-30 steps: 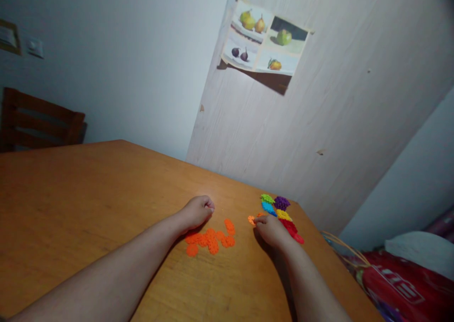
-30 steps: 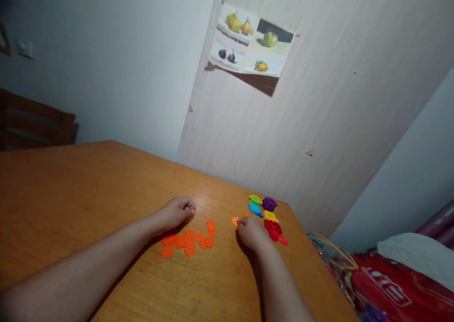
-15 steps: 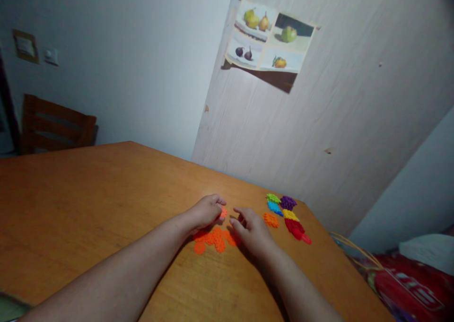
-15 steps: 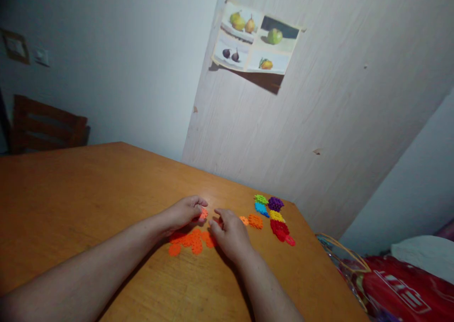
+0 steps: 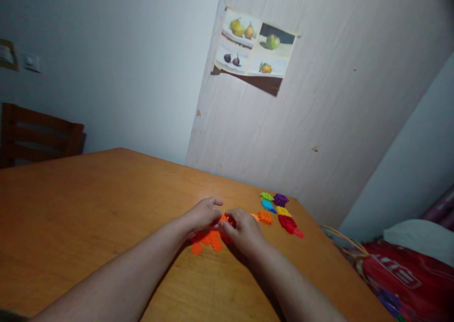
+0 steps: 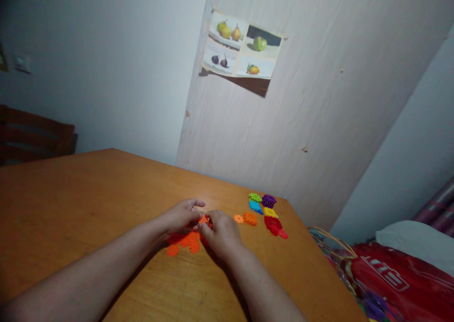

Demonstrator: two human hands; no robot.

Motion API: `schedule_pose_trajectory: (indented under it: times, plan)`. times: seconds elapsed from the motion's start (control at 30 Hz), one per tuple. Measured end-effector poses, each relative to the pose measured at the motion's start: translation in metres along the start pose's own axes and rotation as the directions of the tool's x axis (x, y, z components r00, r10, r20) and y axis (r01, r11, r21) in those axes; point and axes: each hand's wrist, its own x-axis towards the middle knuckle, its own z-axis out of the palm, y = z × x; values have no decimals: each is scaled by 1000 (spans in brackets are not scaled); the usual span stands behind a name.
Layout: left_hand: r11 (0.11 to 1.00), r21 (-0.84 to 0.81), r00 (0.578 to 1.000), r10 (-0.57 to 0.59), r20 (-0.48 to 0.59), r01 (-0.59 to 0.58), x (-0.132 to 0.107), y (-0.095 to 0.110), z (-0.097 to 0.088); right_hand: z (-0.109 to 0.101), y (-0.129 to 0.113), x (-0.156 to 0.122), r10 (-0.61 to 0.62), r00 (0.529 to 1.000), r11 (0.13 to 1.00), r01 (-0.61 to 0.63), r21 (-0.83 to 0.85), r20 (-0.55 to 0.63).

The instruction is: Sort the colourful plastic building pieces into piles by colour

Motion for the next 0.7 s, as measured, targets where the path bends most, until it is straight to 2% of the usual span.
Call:
schedule_pose_trajectory:
  times: [0.07, 0.13, 0.23, 0.33, 0.47, 0.63, 0.7]
  plan:
    - [1000, -26, 1000, 11, -15, -11, 0, 1, 0, -6, 4, -2, 34, 999, 999, -34, -36, -14]
    - [998, -60, 998, 31, -48, -34, 2, 2, 0, -16, 15, -6, 115, 992, 991, -119, -66, -60]
    - [998, -23, 993, 51, -102, -54, 5, 3, -2, -33, 44, -12, 271, 953, 952, -286, -107, -132]
    - [995, 61, 983, 92, -157, -84, 8, 2, -5, -48, 80, -21, 392, 915, 899, -402, -174, -94]
    - [984, 115, 975, 151, -161, -134, 8, -1, -8, -53, 114, -29, 423, 906, 884, -418, -211, -22]
    - [976, 183, 985, 142, -102, -122, 3, -3, -8, -47, 129, -29, 433, 900, 881, -411, -235, 47]
    - [971, 208, 987, 138, -86, -118, 2, -3, -8, -47, 134, -27, 426, 904, 884, -409, -225, 31]
